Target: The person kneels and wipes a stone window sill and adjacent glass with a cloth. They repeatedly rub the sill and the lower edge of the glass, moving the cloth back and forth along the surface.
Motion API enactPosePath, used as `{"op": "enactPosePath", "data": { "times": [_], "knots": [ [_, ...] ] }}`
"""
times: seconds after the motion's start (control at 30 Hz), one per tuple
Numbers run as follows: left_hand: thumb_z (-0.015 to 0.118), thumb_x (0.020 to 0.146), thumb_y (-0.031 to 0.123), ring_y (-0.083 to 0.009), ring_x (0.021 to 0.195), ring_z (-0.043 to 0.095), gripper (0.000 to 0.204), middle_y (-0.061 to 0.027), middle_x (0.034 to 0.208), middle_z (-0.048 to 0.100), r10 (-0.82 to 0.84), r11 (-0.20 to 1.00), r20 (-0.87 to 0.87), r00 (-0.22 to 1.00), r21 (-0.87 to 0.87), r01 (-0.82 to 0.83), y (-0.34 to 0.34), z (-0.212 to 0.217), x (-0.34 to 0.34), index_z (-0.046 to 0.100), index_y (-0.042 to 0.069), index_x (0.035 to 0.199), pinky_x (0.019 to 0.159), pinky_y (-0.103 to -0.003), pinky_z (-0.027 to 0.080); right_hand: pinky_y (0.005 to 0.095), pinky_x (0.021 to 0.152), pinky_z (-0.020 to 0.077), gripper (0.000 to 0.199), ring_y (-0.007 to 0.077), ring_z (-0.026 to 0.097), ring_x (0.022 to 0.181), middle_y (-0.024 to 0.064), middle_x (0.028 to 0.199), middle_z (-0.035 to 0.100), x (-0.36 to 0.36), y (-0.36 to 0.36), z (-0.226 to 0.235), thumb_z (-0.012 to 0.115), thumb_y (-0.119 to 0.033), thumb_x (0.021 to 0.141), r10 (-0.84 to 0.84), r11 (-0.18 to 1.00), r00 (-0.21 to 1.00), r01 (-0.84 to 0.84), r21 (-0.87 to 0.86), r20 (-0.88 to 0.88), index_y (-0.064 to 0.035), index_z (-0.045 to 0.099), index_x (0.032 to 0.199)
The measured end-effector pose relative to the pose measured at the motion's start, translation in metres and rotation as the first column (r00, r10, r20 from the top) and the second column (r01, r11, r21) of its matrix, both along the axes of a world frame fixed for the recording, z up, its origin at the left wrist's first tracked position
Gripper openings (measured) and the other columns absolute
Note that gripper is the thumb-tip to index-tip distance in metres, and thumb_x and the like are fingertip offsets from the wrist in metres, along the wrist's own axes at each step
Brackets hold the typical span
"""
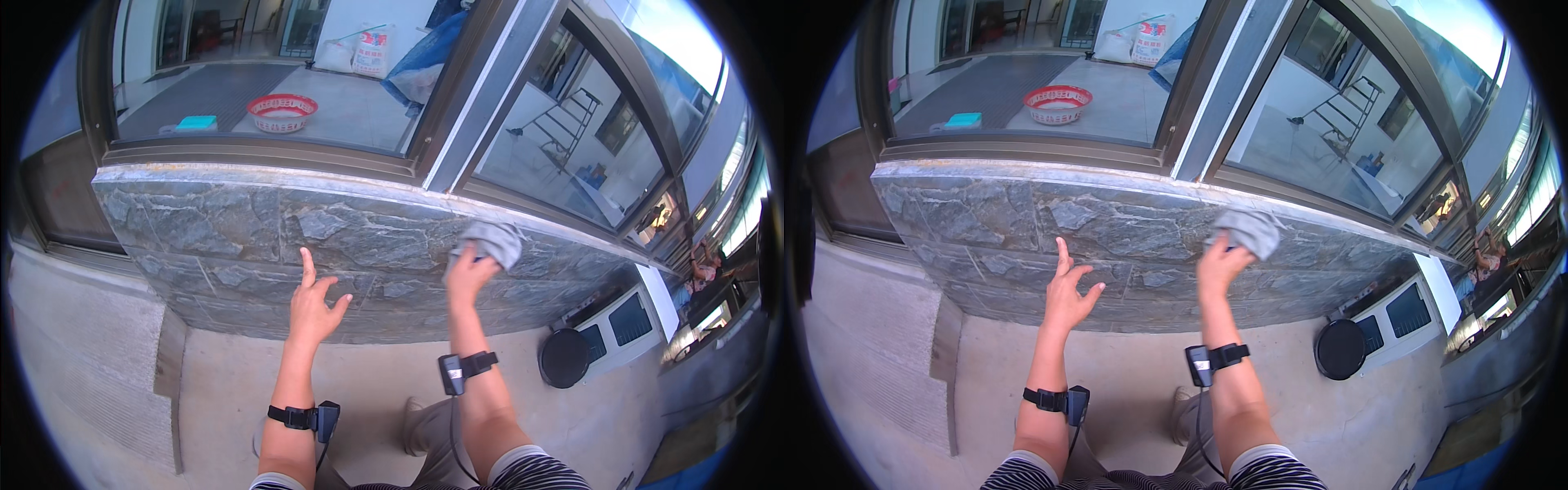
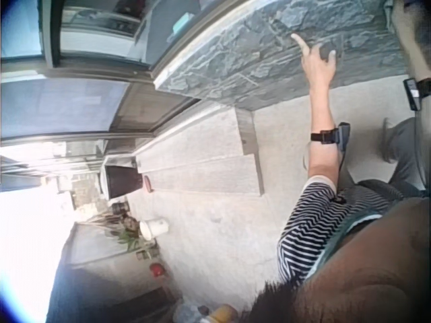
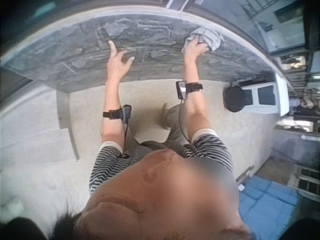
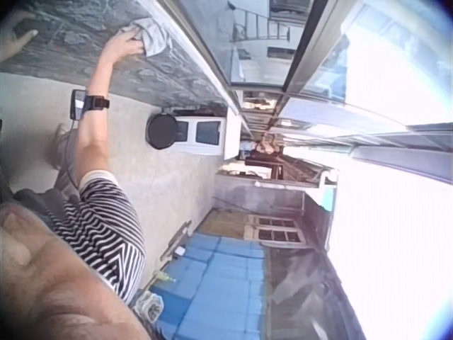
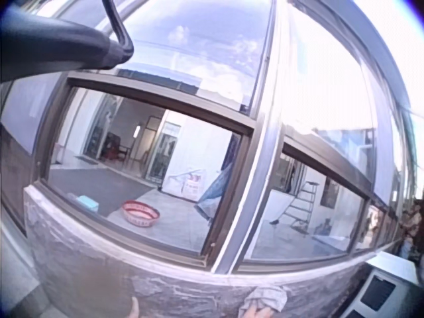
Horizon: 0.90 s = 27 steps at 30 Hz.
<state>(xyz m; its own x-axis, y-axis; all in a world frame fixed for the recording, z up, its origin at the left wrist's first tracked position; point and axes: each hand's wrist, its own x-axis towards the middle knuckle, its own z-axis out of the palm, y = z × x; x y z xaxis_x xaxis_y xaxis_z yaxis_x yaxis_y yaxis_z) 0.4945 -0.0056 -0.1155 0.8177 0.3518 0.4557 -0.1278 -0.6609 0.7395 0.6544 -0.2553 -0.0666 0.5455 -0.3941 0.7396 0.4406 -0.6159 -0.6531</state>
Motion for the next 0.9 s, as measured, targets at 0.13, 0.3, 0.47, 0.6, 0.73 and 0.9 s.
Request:
{"op": "enactPosePath", "data": {
  "times": [0.13,0.3,0.47,0.6,0.73,0.9],
  "knots": [
    [0.080,0.079,0.024,-0.0393,0.110,0.067,0.036,-0.0202,0.168,0.010,0.008,0.999,0.007,1.000,-0.035,-0.007,-0.004,0.000,0.001,0.073,0.003,0.107,0.087,-0.045,0.055,0.0616,0.121,0.0178,0.044,0.0577,0.023,0.143,0.0301,0.141,0.045,-0.048,0.093,-0.006,0.069,-0.004,0.079,0.370,0.797,0.923,-0.255,-0.548,0.109,-0.0045,0.065,0.122],
    [0.079,0.080,0.020,-0.0392,0.111,0.067,0.034,-0.0209,0.167,0.008,0.002,1.000,0.023,1.000,-0.012,-0.001,-0.004,0.000,0.000,0.072,0.003,0.108,0.087,-0.045,0.055,0.0563,0.114,0.0369,0.037,0.0504,0.036,0.142,0.0226,0.136,0.055,-0.052,0.090,0.048,0.068,0.001,0.066,0.689,0.254,0.724,-0.282,-0.925,-0.031,-0.0051,0.072,0.102],
    [0.078,0.081,0.019,-0.0392,0.116,0.065,0.033,-0.0209,0.168,0.007,-0.006,0.999,-0.039,0.999,-0.036,0.005,-0.002,-0.001,-0.002,0.072,0.003,0.109,0.089,-0.045,0.055,0.0486,0.107,0.0415,0.043,0.0439,0.051,0.123,0.0247,0.127,0.056,-0.041,0.048,0.177,0.067,0.008,0.072,0.585,0.644,0.756,-0.212,-0.735,0.295,0.0009,0.066,0.114],
    [0.078,0.081,0.019,-0.0389,0.122,0.062,0.032,-0.0205,0.168,0.006,-0.016,0.999,-0.023,1.000,-0.040,0.016,-0.003,-0.002,-0.002,0.072,0.003,0.109,0.091,-0.045,0.055,0.0518,0.104,0.0391,0.040,0.0485,0.046,0.120,0.0286,0.125,0.057,-0.008,0.021,0.291,0.069,-0.005,0.080,0.303,0.812,0.728,0.142,-0.567,0.616,0.0022,0.063,0.119],
    [0.078,0.082,0.018,-0.0391,0.118,0.064,0.033,-0.0200,0.168,0.006,-0.034,0.999,-0.013,0.999,-0.016,0.034,0.000,-0.001,-0.005,0.072,0.003,0.110,0.090,-0.045,0.055,0.0539,0.104,0.0392,0.047,0.0506,0.047,0.119,0.0294,0.125,0.055,0.038,0.031,0.289,0.069,-0.004,0.077,0.397,0.711,0.722,0.148,-0.688,0.566,0.0005,0.061,0.123],
    [0.079,0.083,0.018,-0.0386,0.127,0.058,0.035,-0.0168,0.169,0.007,-0.061,0.997,-0.077,0.995,-0.049,0.057,0.004,0.004,-0.009,0.072,0.003,0.113,0.094,-0.045,0.055,0.0506,0.100,0.0446,0.043,0.0477,0.052,0.113,0.0267,0.121,0.057,0.026,0.014,0.184,0.073,-0.003,0.072,0.419,0.605,0.832,0.042,-0.795,0.363,-0.0006,0.066,0.114]
  ]
}}
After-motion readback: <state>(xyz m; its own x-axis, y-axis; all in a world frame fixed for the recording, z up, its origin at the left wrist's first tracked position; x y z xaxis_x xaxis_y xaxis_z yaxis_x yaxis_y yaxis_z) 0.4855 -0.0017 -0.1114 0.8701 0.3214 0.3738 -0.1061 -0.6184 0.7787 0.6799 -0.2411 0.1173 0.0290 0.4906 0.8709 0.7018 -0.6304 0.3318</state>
